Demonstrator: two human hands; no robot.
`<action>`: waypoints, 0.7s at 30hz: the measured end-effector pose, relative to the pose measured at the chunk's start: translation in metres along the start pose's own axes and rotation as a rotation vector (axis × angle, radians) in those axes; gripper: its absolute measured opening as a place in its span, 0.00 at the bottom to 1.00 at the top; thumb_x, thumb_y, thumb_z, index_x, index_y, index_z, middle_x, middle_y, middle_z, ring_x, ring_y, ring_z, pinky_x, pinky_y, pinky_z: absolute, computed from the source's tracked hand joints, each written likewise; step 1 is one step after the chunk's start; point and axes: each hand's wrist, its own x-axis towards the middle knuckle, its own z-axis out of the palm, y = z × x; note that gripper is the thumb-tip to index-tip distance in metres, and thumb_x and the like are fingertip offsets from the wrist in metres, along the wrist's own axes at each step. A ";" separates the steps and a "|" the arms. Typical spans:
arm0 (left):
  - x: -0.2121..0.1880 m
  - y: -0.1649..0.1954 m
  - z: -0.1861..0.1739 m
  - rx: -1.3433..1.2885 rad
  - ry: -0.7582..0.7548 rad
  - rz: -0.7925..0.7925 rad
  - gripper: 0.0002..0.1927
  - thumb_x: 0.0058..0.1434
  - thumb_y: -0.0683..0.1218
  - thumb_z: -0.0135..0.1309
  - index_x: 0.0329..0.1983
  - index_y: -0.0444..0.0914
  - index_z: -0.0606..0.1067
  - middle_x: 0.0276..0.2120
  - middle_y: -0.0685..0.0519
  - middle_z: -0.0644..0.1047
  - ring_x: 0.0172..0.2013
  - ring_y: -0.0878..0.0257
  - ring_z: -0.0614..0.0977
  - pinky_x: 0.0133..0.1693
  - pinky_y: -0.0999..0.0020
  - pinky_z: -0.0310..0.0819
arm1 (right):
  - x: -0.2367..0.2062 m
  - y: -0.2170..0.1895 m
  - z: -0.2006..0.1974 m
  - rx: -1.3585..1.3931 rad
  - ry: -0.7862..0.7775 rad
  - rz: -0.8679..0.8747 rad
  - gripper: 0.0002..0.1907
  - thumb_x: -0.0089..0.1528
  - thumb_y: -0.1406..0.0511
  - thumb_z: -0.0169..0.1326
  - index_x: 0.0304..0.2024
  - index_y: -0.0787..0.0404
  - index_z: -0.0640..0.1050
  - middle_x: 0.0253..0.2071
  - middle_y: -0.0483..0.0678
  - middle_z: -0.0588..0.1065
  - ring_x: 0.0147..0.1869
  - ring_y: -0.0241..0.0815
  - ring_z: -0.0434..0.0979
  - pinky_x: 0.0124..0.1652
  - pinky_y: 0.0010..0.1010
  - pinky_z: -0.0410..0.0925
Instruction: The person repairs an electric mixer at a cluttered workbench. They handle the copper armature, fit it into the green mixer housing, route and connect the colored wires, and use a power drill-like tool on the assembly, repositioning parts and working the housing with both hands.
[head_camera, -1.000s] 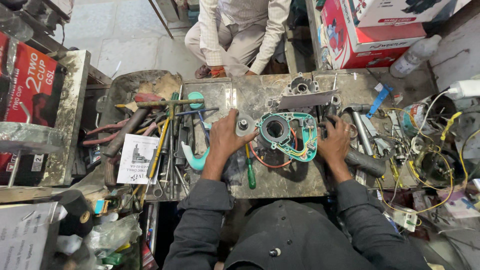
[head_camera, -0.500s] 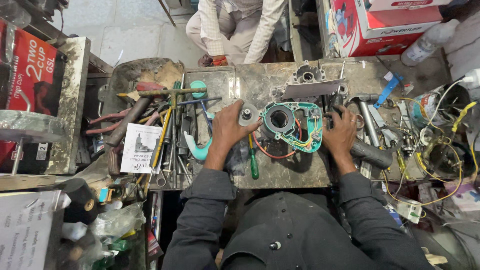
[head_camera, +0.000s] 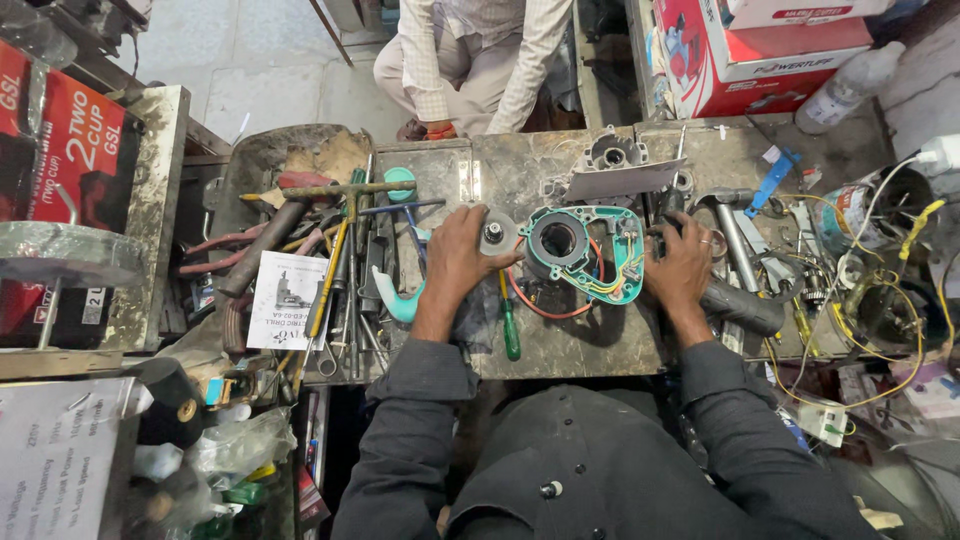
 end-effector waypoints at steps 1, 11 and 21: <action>0.000 0.000 -0.001 -0.010 -0.008 -0.003 0.41 0.40 0.62 0.74 0.50 0.36 0.74 0.41 0.45 0.76 0.45 0.46 0.79 0.44 0.52 0.73 | 0.000 0.000 0.000 0.003 -0.002 -0.002 0.13 0.61 0.61 0.60 0.46 0.58 0.82 0.63 0.51 0.71 0.68 0.58 0.65 0.64 0.47 0.61; -0.002 -0.005 -0.001 -0.053 -0.002 0.027 0.41 0.40 0.62 0.75 0.51 0.36 0.73 0.42 0.45 0.76 0.45 0.44 0.79 0.44 0.51 0.73 | 0.000 0.002 0.002 -0.009 -0.034 0.009 0.11 0.62 0.61 0.61 0.46 0.57 0.82 0.64 0.50 0.71 0.68 0.58 0.65 0.63 0.48 0.63; -0.003 -0.005 0.004 -0.110 0.026 0.042 0.40 0.43 0.58 0.74 0.53 0.34 0.71 0.43 0.42 0.77 0.47 0.43 0.79 0.46 0.51 0.74 | -0.002 0.004 0.002 0.016 -0.053 0.022 0.11 0.61 0.62 0.61 0.45 0.58 0.81 0.64 0.49 0.71 0.68 0.59 0.65 0.63 0.48 0.62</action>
